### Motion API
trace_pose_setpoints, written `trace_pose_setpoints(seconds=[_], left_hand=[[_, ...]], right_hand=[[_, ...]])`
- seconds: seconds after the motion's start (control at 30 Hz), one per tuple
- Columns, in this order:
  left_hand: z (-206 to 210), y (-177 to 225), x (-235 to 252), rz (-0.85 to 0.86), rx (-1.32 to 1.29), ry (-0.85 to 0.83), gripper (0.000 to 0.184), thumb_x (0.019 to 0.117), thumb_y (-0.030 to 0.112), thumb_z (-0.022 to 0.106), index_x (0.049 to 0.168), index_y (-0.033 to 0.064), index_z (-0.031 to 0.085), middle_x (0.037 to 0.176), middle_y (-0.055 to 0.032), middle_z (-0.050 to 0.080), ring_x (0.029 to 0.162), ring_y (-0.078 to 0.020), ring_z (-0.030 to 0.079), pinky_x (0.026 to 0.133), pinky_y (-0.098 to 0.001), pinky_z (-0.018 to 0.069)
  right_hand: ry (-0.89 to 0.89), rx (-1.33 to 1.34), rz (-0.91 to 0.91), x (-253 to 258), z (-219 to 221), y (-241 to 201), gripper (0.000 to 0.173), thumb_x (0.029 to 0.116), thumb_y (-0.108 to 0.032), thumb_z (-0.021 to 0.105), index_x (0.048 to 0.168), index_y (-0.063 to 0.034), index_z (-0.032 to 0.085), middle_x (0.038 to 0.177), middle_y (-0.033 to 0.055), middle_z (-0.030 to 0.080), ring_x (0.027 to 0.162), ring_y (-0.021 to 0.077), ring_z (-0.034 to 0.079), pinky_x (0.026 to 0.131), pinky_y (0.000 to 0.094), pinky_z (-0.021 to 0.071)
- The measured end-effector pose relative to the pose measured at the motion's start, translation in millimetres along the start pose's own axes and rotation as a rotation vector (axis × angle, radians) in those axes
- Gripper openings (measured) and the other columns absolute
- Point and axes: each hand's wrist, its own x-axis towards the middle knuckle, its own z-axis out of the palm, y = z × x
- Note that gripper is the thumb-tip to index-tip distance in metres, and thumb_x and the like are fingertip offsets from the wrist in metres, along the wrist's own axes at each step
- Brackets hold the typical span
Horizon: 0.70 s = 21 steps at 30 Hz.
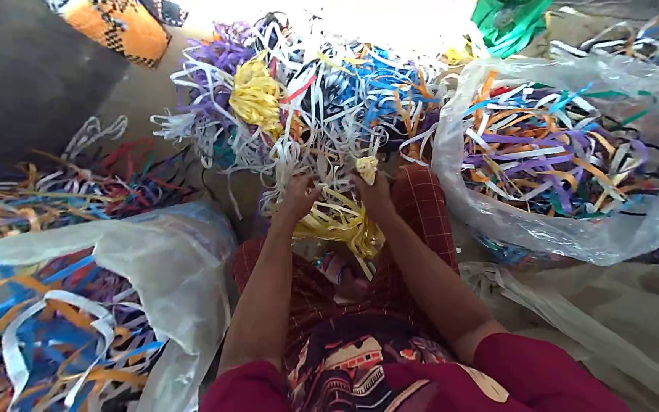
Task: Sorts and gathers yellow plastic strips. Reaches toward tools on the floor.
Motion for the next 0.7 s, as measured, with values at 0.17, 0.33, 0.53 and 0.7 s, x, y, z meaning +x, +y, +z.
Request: trace_pose_setpoints(seconds=[0.17, 0.33, 0.53, 0.7], left_hand=[[46.4, -55.7, 3.9, -0.271, -0.343, -0.066, 0.051, 0.1057, 0.014, 0.056, 0.151, -0.0032, 0.04, 0.15, -0.0265, 0.048, 0.132, -0.0396, 0.054, 0.111, -0.0542, 0.0442], [105.9, -96.4, 62.3, -0.5, -0.826, 0.075, 0.046, 0.1103, 0.018, 0.043, 0.151, -0.004, 0.037, 0.139, -0.0276, 0.055, 0.12, -0.034, 0.063, 0.1, -0.0476, 0.0533], [160.5, -99.4, 119.2, -0.799, -1.135, 0.182, 0.052, 0.1074, 0.024, 0.051, 0.151, -0.0011, 0.036, 0.14, -0.0261, 0.052, 0.118, -0.0355, 0.058, 0.094, -0.0516, 0.0515], [161.0, -102.6, 131.7, -0.871, -1.169, 0.155, 0.05, 0.1072, 0.029, 0.053, 0.147, 0.0012, 0.045, 0.143, -0.0248, 0.049, 0.12, -0.0359, 0.056, 0.096, -0.0542, 0.0505]], right_hand=[[0.085, 0.049, 0.074, 0.0, -13.0, 3.9, 0.027, 0.1019, -0.008, 0.054, 0.126, 0.0021, 0.059, 0.091, 0.0063, 0.066, 0.062, 0.0071, 0.055, 0.056, 0.0242, 0.049], [0.051, -0.015, 0.112, 4.1, -13.9, 8.0, 0.024, 0.1033, -0.009, 0.053, 0.125, -0.0007, 0.061, 0.087, 0.0048, 0.065, 0.06, 0.0088, 0.055, 0.055, 0.0248, 0.0497], [-0.042, 0.009, 0.112, 15.1, 5.1, 3.9, 0.02, 0.0985, -0.006, 0.054, 0.115, -0.0003, 0.063, 0.08, 0.0007, 0.064, 0.059, 0.0062, 0.057, 0.057, 0.0219, 0.052], [-0.06, -0.009, 0.161, 20.1, 15.3, 1.7, 0.018, 0.0985, -0.004, 0.056, 0.115, 0.0002, 0.064, 0.081, 0.0017, 0.066, 0.06, 0.0059, 0.058, 0.057, 0.0208, 0.0515]])
